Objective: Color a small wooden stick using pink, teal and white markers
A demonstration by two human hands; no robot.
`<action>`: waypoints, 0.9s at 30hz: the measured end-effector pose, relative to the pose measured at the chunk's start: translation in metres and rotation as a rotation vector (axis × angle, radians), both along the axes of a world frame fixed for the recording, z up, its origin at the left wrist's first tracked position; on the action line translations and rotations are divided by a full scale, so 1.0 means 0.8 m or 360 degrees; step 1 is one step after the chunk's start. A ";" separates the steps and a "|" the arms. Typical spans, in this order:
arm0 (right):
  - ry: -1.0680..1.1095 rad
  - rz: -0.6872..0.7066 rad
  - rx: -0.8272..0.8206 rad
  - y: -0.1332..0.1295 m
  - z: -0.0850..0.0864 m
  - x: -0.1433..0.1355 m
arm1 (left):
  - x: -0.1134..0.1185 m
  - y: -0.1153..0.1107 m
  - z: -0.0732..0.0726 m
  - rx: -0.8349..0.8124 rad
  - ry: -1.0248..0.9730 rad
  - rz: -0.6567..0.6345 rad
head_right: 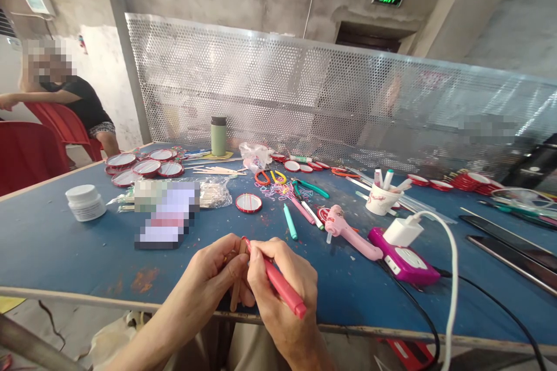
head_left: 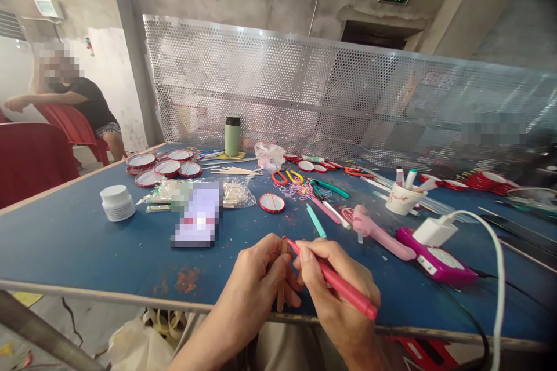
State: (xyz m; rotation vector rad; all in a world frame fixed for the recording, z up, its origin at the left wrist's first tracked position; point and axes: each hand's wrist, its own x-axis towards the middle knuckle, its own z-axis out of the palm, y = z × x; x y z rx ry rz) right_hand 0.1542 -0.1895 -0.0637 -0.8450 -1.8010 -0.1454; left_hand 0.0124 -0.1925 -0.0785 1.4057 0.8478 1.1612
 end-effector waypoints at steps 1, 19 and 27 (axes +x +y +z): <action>0.0002 0.0001 0.0007 0.000 0.000 0.000 | 0.000 0.000 0.000 0.0002 0.0003 0.0002; 0.0017 0.0048 0.0005 0.000 -0.001 0.001 | 0.001 -0.001 0.000 0.0024 0.0044 0.0001; 0.0010 0.0054 0.0012 0.000 0.001 -0.001 | 0.001 0.001 0.000 0.0020 0.0025 0.0011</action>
